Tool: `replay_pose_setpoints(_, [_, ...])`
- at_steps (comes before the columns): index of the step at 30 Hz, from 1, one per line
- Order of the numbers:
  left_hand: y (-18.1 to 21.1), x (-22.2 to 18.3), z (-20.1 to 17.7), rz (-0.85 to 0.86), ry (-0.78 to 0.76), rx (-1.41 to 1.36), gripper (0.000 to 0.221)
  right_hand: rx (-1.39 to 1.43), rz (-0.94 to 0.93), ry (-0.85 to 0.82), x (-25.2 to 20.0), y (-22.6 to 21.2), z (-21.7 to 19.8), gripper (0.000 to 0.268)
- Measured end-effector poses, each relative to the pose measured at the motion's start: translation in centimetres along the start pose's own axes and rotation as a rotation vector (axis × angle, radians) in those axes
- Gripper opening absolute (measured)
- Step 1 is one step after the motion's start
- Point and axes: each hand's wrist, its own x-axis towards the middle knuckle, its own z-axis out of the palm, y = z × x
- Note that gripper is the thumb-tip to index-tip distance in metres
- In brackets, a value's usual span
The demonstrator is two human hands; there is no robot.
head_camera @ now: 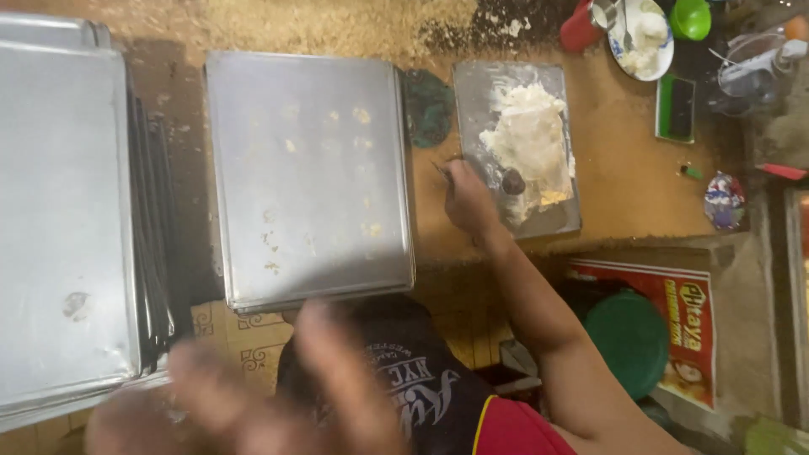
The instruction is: Rapidly greasing and stacking metal baking trays in a bakery production area
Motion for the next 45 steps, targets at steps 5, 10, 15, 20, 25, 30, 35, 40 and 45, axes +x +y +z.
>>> replay_pose_setpoints(5, [-12.4, 2.4, 7.6, -0.173, -0.015, -0.095, 0.047, -0.24, -0.278, 0.015, -8.3, -3.0, 7.0, 0.032])
replay_pose_setpoints(10, [-18.0, 5.0, 16.7, -0.761, 0.02, -0.41, 0.09, -0.409, -0.541, -0.166, -6.5, -10.3, 9.2, 0.021])
replay_pose_setpoints(15, [-19.7, 5.5, 20.0, -0.982, -0.154, -0.532, 0.086, -0.263, -0.174, -0.027, 18.5, -8.9, 7.8, 0.024])
replay_pose_setpoints(20, [-18.7, 4.9, 19.0, -0.995, -0.129, -0.489, 0.079, -0.261, -0.38, 0.175, 16.2, -13.3, 3.8, 0.017])
replay_pose_setpoints(25, [-19.3, 1.4, 22.1, -1.005, -0.203, -0.501, 0.082, -0.116, -0.779, -0.238, -2.4, -13.0, 9.1, 0.018])
replay_pose_setpoints(30, [-20.1, 2.6, 21.9, -1.082, -0.348, -0.54, 0.09, -0.19, -0.287, -0.14, 18.3, -10.9, 6.8, 0.024])
replay_pose_setpoints(35, [-19.1, 2.8, 21.6, -1.143, -0.361, -0.526, 0.091, -0.175, -0.374, 0.018, 23.4, -10.5, 5.6, 0.041])
replay_pose_setpoints(40, [-20.5, 1.9, 22.8, -1.094, -0.302, -0.652, 0.09, -0.01, -0.071, -0.889, 0.8, -23.7, -7.3, 0.05])
replay_pose_setpoints(45, [-20.6, 1.4, 23.0, -1.062, -0.329, -0.676, 0.088, -0.042, -0.332, -0.398, 12.6, -16.0, 6.4, 0.042])
